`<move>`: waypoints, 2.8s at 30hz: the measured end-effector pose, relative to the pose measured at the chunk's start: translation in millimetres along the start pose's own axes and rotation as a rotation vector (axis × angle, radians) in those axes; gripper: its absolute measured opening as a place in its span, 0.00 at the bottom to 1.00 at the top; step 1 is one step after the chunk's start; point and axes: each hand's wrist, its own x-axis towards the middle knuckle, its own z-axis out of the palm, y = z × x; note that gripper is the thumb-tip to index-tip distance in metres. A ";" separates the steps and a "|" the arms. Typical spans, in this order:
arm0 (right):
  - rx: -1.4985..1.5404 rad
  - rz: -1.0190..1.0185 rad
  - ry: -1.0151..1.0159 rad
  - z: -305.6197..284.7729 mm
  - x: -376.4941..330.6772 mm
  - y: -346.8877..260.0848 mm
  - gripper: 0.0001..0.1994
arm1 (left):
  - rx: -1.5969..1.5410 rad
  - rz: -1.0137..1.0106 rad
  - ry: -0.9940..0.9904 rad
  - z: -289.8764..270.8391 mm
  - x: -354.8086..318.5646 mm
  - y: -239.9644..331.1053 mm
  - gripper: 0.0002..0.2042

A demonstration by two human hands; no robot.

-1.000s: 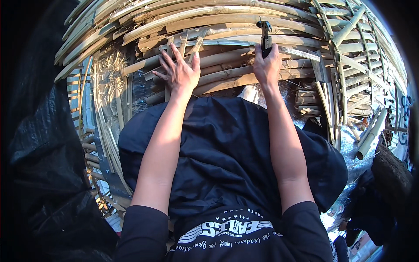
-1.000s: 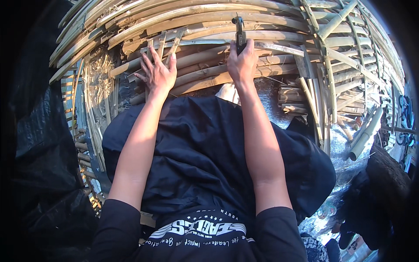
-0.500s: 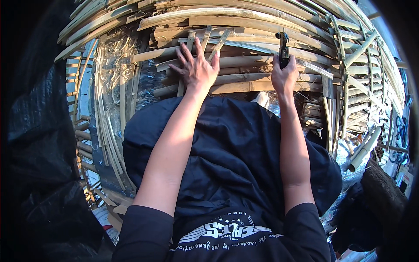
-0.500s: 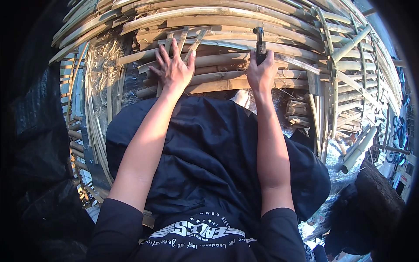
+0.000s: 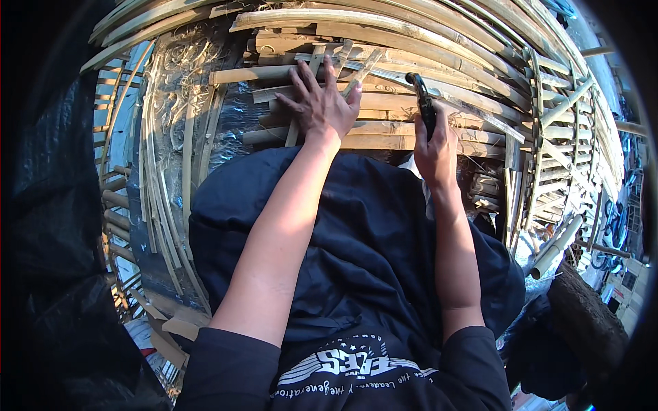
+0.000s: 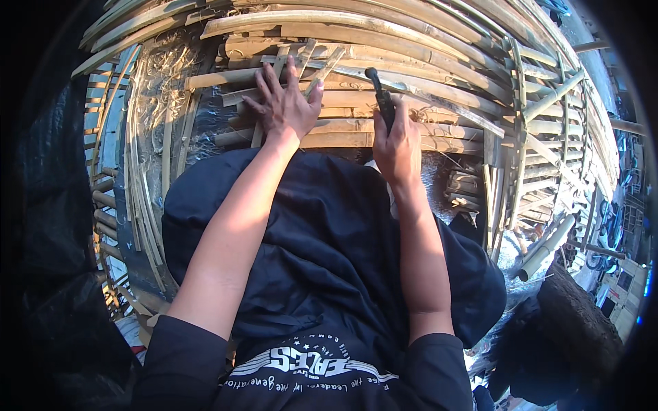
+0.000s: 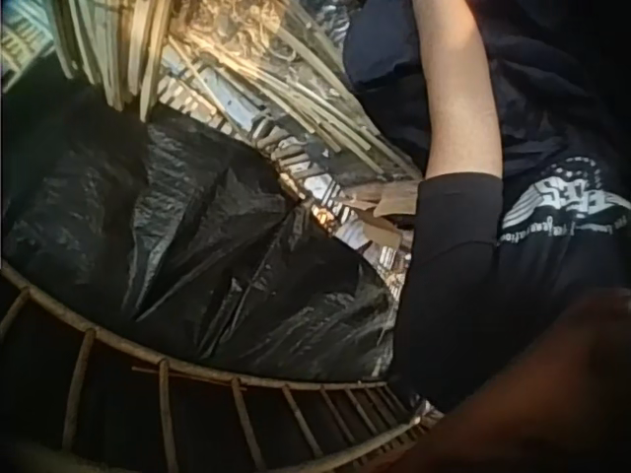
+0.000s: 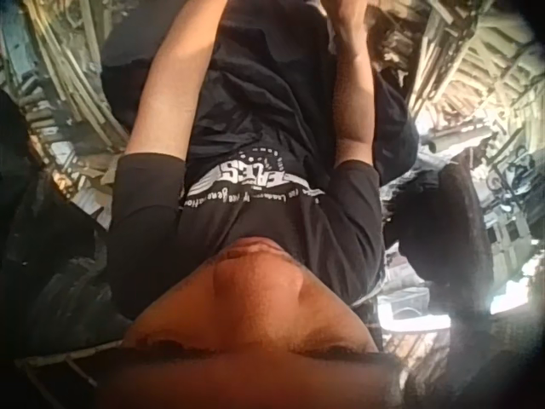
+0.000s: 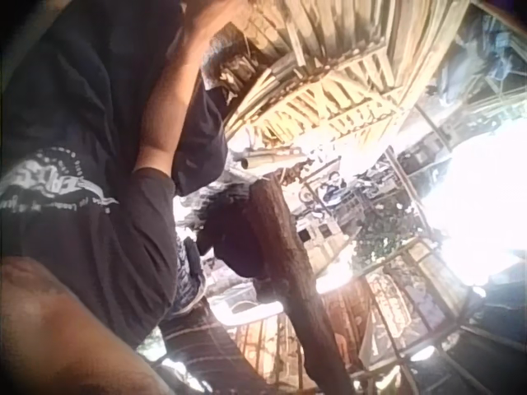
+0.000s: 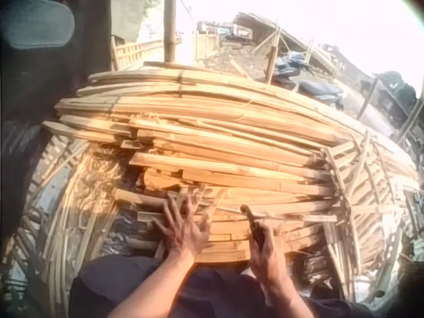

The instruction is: The person is assembling a bamboo panel by fitting bamboo strips into a frame and securing them using a hammer.

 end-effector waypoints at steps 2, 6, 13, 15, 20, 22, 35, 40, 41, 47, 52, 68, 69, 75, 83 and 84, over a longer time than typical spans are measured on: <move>-0.048 -0.051 0.007 15.5 -3.6 2.7 0.15 | -0.011 -0.001 -0.004 -2.1 1.0 0.0 0.42; -0.140 -0.032 -0.019 28.3 2.4 3.4 0.16 | -0.013 0.007 0.032 -4.2 0.2 -1.6 0.41; -0.216 -0.041 0.033 40.3 2.3 15.7 0.14 | -0.004 -0.004 0.023 -4.9 1.6 0.7 0.42; -0.185 -0.018 0.013 37.6 2.8 8.9 0.14 | -0.010 -0.012 0.014 -5.0 1.3 -0.2 0.42; -0.104 -0.082 0.197 17.8 -6.9 -22.1 0.13 | 0.009 -0.030 -0.023 -8.5 1.2 1.2 0.41; -0.205 -0.295 0.391 23.9 -10.6 -11.6 0.14 | -0.038 -0.032 -0.038 -9.8 3.2 5.4 0.41; -0.271 -0.089 0.051 36.9 -3.2 -1.6 0.14 | -0.049 -0.024 0.032 1.9 1.1 -2.1 0.41; -0.140 -0.324 0.479 32.8 -8.1 2.1 0.15 | -0.037 -0.004 0.019 -3.0 1.0 4.7 0.41; -0.205 -0.167 0.265 34.7 -6.0 12.3 0.14 | -0.033 -0.002 0.013 -2.7 0.4 3.0 0.41; -0.066 -0.169 0.378 21.9 -18.4 -0.6 0.14 | -0.013 -0.009 0.040 -1.8 1.3 1.9 0.40; -0.312 -0.052 0.086 41.7 1.5 3.7 0.13 | -0.027 -0.011 0.037 -3.0 0.0 0.0 0.40; -0.423 -0.040 0.020 38.5 -10.7 8.2 0.17 | -0.019 -0.004 0.054 0.2 1.0 -2.9 0.40; -0.312 -0.108 0.178 30.3 -18.1 -9.3 0.17 | -0.012 -0.007 0.057 -1.6 2.9 -3.1 0.40; -0.362 0.000 0.055 50.0 -0.2 12.0 0.16 | -0.012 -0.012 0.020 -0.5 3.8 -3.5 0.40; -0.252 0.006 0.099 46.7 -6.5 14.8 0.14 | -0.028 -0.002 0.014 5.1 -5.5 -3.1 0.41; -0.222 0.021 0.161 37.2 -14.3 -5.8 0.14 | -0.029 0.008 0.033 3.1 -7.9 -6.2 0.41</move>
